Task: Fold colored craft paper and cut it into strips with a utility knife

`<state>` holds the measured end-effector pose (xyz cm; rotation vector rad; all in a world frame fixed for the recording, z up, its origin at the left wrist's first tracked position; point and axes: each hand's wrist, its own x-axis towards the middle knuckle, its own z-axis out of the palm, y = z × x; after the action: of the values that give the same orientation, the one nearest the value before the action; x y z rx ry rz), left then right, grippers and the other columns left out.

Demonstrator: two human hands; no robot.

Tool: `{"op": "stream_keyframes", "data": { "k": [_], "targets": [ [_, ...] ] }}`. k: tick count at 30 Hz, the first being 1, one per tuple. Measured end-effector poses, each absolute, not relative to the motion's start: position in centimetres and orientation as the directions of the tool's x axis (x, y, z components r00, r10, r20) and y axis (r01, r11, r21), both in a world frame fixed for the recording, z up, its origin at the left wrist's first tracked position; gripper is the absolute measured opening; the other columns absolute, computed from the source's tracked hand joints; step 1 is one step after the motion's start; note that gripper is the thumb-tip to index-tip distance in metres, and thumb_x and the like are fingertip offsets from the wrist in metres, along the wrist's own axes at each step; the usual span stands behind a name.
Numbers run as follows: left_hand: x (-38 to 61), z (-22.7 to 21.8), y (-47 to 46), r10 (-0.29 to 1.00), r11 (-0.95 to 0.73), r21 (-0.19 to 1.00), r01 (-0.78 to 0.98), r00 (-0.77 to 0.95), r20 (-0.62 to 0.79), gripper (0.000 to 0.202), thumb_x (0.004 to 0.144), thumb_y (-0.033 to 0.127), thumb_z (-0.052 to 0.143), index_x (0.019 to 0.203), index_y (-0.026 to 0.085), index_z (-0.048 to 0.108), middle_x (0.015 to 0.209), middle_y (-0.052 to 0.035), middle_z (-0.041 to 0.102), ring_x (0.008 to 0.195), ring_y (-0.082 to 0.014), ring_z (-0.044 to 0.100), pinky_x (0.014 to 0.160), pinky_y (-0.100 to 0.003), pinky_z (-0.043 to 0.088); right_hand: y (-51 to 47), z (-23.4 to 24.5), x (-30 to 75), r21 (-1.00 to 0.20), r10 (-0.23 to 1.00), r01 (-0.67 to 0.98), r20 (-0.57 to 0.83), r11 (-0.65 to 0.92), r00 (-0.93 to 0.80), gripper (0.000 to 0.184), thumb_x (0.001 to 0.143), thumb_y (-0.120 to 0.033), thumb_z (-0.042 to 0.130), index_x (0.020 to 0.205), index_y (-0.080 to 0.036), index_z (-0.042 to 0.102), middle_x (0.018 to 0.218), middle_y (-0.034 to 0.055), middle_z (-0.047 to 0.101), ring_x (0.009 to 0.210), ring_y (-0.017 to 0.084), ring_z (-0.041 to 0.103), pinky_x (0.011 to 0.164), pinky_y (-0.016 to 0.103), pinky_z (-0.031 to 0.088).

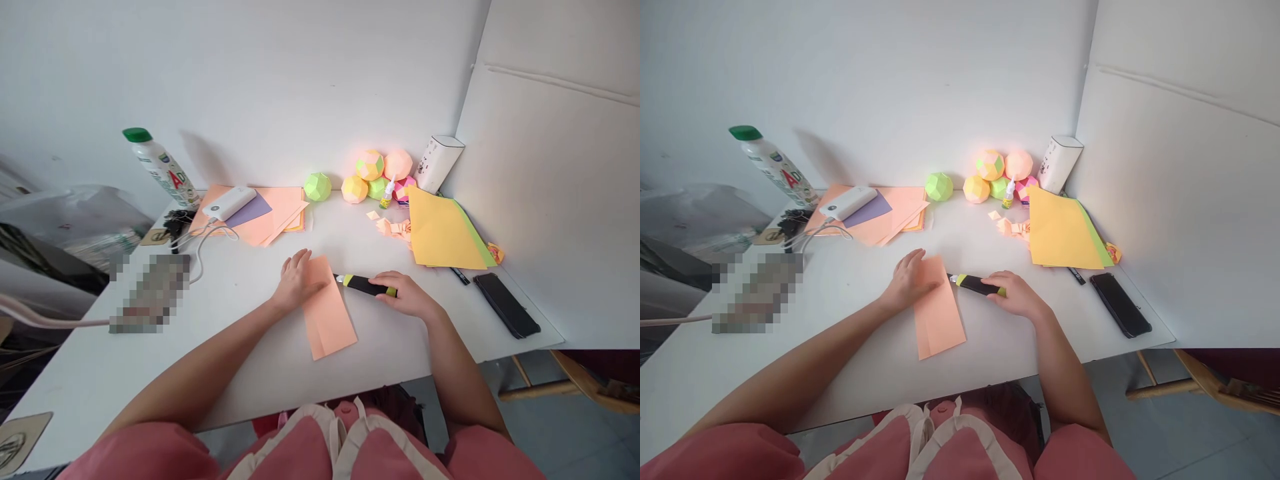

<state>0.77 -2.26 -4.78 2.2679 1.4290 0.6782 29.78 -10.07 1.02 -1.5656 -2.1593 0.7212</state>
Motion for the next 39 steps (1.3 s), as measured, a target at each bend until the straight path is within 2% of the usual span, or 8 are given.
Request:
{"op": "stream_keyframes", "data": {
  "k": [4,8,13,20,24,27,32,39],
  "targets": [
    [-0.2,-3.8,-1.0,0.941,-0.315,0.701,0.640,0.308,0.142,0.071,0.077,0.038,0.056,0.142,0.019,0.033,0.119,-0.0105,0.058,0.111,-0.0252,0.056,0.098,-0.045,0.044,-10.1,1.0,29.9,-0.611,0.953,0.758,-0.018,0.230,-0.304,0.037,0.084,-0.025,0.062,0.121,-0.028,0.065,0.123,0.0064,0.063,0.115,0.022,0.059,0.097,0.040,0.052],
    [-1.1,-2.5,-0.3,0.974,-0.155,0.862,0.483,0.219,0.052,0.064,0.073,0.041,0.058,0.132,0.016,0.049,0.087,-0.0020,0.062,0.082,-0.0180,0.058,0.080,-0.035,0.049,-10.1,0.8,29.8,-0.615,0.952,0.755,-0.023,0.228,-0.307,0.037,0.085,-0.025,0.061,0.121,-0.029,0.065,0.123,0.0065,0.062,0.115,0.023,0.058,0.097,0.042,0.051],
    [-2.3,-1.7,0.8,0.984,-0.075,0.919,0.386,0.178,0.006,0.043,0.066,0.056,0.063,0.085,0.017,0.067,0.083,-0.0057,0.066,0.074,-0.0182,0.059,0.066,-0.031,0.047,-9.9,0.6,29.9,-0.630,0.948,0.741,-0.027,0.231,-0.319,0.037,0.084,-0.025,0.062,0.120,-0.030,0.066,0.124,0.0058,0.063,0.116,0.025,0.058,0.101,0.046,0.048],
    [-2.8,-2.5,1.7,0.988,-0.066,0.909,0.411,0.154,0.002,0.040,0.067,0.055,0.062,0.081,0.018,0.064,0.076,-0.0043,0.064,0.065,-0.0153,0.056,0.061,-0.030,0.046,-9.9,0.5,29.8,-0.639,0.948,0.741,-0.055,0.209,-0.314,0.037,0.083,-0.025,0.062,0.120,-0.031,0.066,0.124,0.0060,0.062,0.116,0.026,0.058,0.100,0.045,0.049],
    [-2.7,-2.8,1.7,0.983,-0.100,0.882,0.461,0.181,0.017,0.049,0.069,0.060,0.059,0.092,0.017,0.066,0.084,-0.0060,0.064,0.074,-0.0184,0.058,0.071,-0.034,0.048,-9.9,0.4,29.9,-0.636,0.944,0.740,-0.055,0.217,-0.324,0.038,0.085,-0.027,0.061,0.122,-0.031,0.065,0.124,0.0061,0.062,0.116,0.025,0.057,0.098,0.044,0.049],
    [-2.8,-2.4,1.4,0.941,-0.205,0.809,0.551,0.337,0.009,0.070,0.056,0.062,0.071,0.110,0.018,0.066,0.108,-0.0109,0.063,0.095,-0.0270,0.058,0.086,-0.041,0.047,-9.9,0.5,29.9,-0.639,0.945,0.738,-0.052,0.218,-0.324,0.038,0.085,-0.028,0.060,0.122,-0.030,0.065,0.125,0.0064,0.061,0.115,0.024,0.058,0.098,0.043,0.049],
    [-3.1,-1.5,0.6,0.742,-0.518,0.496,0.697,0.654,-0.145,0.099,0.060,0.068,0.069,0.145,0.025,0.039,0.151,-0.0127,0.033,0.136,-0.0408,0.025,0.109,-0.060,0.021,-10.0,0.7,30.0,-0.643,0.946,0.731,-0.028,0.230,-0.322,0.037,0.084,-0.029,0.060,0.120,-0.029,0.066,0.123,0.0069,0.063,0.115,0.024,0.058,0.099,0.043,0.049],
    [-3.1,-1.8,0.6,0.725,-0.557,0.450,0.698,0.673,-0.147,0.088,0.069,0.069,0.062,0.143,0.026,0.039,0.147,-0.0117,0.035,0.136,-0.0379,0.026,0.110,-0.056,0.023,-10.1,1.3,30.5,-0.669,0.942,0.700,-0.002,0.249,-0.337,0.035,0.085,-0.031,0.059,0.120,-0.029,0.066,0.121,0.0064,0.064,0.115,0.025,0.058,0.099,0.043,0.049]
  ]
}}
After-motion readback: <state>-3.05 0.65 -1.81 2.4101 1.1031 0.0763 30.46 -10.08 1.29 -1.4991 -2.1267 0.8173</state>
